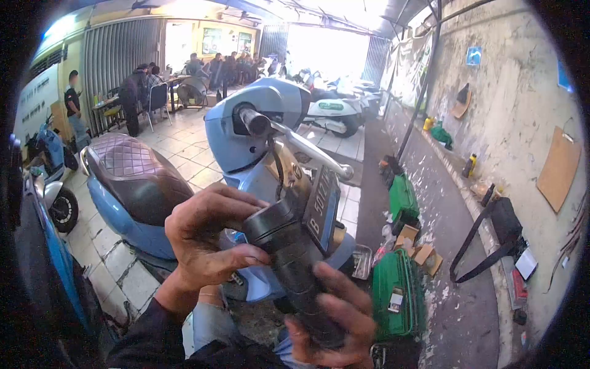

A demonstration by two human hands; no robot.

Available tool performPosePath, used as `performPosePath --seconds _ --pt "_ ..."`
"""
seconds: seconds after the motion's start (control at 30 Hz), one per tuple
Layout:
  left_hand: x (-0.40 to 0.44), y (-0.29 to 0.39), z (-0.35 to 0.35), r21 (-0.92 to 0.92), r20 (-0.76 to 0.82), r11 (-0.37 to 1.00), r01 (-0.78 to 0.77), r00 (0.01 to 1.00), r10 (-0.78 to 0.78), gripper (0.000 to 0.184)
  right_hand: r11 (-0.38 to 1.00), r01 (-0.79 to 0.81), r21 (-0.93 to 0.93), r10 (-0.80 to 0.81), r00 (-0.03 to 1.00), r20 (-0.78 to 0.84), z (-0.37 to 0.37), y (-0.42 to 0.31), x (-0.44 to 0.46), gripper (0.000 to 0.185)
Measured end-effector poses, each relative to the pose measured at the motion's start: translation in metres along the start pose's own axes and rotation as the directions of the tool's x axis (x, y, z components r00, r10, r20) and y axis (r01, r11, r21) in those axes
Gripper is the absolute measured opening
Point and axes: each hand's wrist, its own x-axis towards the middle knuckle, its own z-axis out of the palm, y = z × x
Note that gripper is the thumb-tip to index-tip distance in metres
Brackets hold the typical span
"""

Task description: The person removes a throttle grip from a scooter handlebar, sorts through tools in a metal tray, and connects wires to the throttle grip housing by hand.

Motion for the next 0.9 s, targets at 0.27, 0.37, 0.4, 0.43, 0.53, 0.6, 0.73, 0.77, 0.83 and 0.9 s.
performPosePath --seconds 0.27,0.37,0.4,0.43,0.53,0.6,0.73,0.77,0.83,0.9 --pt "0.032 -0.023 -0.035 0.154 -0.206 0.986 0.059 0.978 -0.026 0.055 0.987 0.161 0.03 -0.161 0.987 0.022 -0.019 -0.003 0.107 0.051" --pt "0.038 -0.03 -0.045 0.137 -0.172 0.988 0.075 0.984 -0.05 0.05 0.988 0.151 -0.03 -0.147 0.983 0.114 -0.024 -0.006 0.129 0.048" --pt "0.039 -0.032 -0.048 0.15 -0.137 0.987 0.052 0.99 -0.031 0.049 0.983 0.177 -0.049 -0.168 0.973 0.16 -0.024 -0.008 0.135 0.046" --pt "0.04 -0.032 -0.049 0.189 -0.116 0.981 0.03 0.993 -0.008 0.052 0.985 0.16 -0.064 -0.152 0.981 0.118 -0.02 -0.015 0.139 0.043" --pt "0.045 -0.039 -0.046 0.282 -0.039 0.952 -0.121 0.99 0.138 0.059 0.98 0.148 -0.13 -0.123 0.975 0.184 -0.022 -0.031 0.161 0.04" --pt "0.052 -0.04 -0.043 0.265 -0.042 0.95 -0.167 0.982 0.185 0.066 0.967 0.171 -0.19 -0.132 0.971 0.2 -0.025 -0.038 0.171 0.039" --pt "0.064 -0.04 -0.044 0.347 0.008 0.894 -0.284 0.954 0.3 0.075 0.956 0.139 -0.259 -0.024 0.915 0.402 -0.036 -0.06 0.181 0.042" --pt "0.065 -0.042 -0.045 0.352 0.007 0.883 -0.31 0.944 0.329 0.077 0.955 0.117 -0.272 0.031 0.874 0.486 -0.038 -0.063 0.181 0.043" --pt "0.064 -0.045 -0.054 0.332 -0.034 0.911 -0.244 0.962 0.27 0.079 0.954 0.11 -0.277 0.032 0.886 0.462 -0.033 -0.063 0.177 0.044" --pt "0.064 -0.049 -0.07 0.421 -0.041 0.884 -0.204 0.969 0.243 0.081 0.954 0.102 -0.28 0.032 0.899 0.437 -0.031 -0.063 0.179 0.045"
